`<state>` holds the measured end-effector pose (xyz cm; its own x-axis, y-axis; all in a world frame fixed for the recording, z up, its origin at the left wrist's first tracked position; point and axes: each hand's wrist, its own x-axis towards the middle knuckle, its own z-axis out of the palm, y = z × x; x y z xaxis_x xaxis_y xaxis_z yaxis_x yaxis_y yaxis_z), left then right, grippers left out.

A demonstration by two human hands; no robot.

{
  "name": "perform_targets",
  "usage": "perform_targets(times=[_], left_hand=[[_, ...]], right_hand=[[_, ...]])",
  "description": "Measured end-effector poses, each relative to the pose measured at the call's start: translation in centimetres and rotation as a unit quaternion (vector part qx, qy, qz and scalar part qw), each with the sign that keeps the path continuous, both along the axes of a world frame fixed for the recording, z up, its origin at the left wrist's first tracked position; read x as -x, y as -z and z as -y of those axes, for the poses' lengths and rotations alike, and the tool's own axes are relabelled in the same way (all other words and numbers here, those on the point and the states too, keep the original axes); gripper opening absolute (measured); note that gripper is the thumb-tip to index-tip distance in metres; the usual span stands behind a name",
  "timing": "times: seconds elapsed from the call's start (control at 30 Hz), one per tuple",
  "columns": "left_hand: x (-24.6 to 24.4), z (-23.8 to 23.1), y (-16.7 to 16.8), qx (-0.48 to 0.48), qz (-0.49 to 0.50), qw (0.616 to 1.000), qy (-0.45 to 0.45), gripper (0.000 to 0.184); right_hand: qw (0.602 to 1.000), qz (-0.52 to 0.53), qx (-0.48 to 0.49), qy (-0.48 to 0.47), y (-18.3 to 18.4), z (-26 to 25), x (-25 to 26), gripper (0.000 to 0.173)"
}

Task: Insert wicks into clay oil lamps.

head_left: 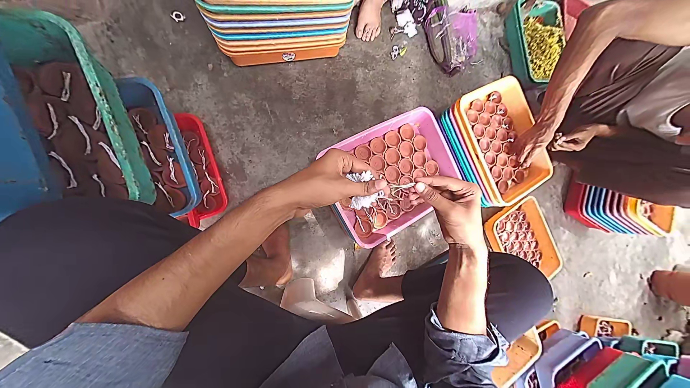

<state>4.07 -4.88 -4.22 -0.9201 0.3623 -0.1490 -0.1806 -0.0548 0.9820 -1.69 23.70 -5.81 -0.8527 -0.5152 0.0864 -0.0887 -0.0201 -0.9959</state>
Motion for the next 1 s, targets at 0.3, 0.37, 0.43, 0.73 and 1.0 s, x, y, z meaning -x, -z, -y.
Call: perform_targets(times=[0.3,0.37,0.43,0.73,1.0], left_hand=[[0.0,0.0,-0.3,0.022,0.067,0.995,-0.075,0.018],[0.0,-0.1,-0.4,0.029,0.064,0.995,-0.072,0.019],[0.0,0.0,-0.3,0.033,0.061,0.995,-0.07,0.02],[-0.1,0.3,-0.1,0.04,0.049,0.996,-0.065,0.021],[-0.2,0.2,-0.2,0.049,0.05,0.996,-0.06,0.021]], right_hand=[[0.944,0.028,-0.23,0.233,5.9,-2.7,3.6,0.014],[0.927,0.007,-0.259,0.271,8.8,-3.2,5.2,0.015],[0.915,-0.009,-0.288,0.281,11.7,-3.6,6.3,0.016],[0.85,-0.057,-0.48,0.21,16.6,-3.5,4.9,0.019],[0.811,-0.077,-0.551,0.181,16.8,-5.0,1.8,0.012]])
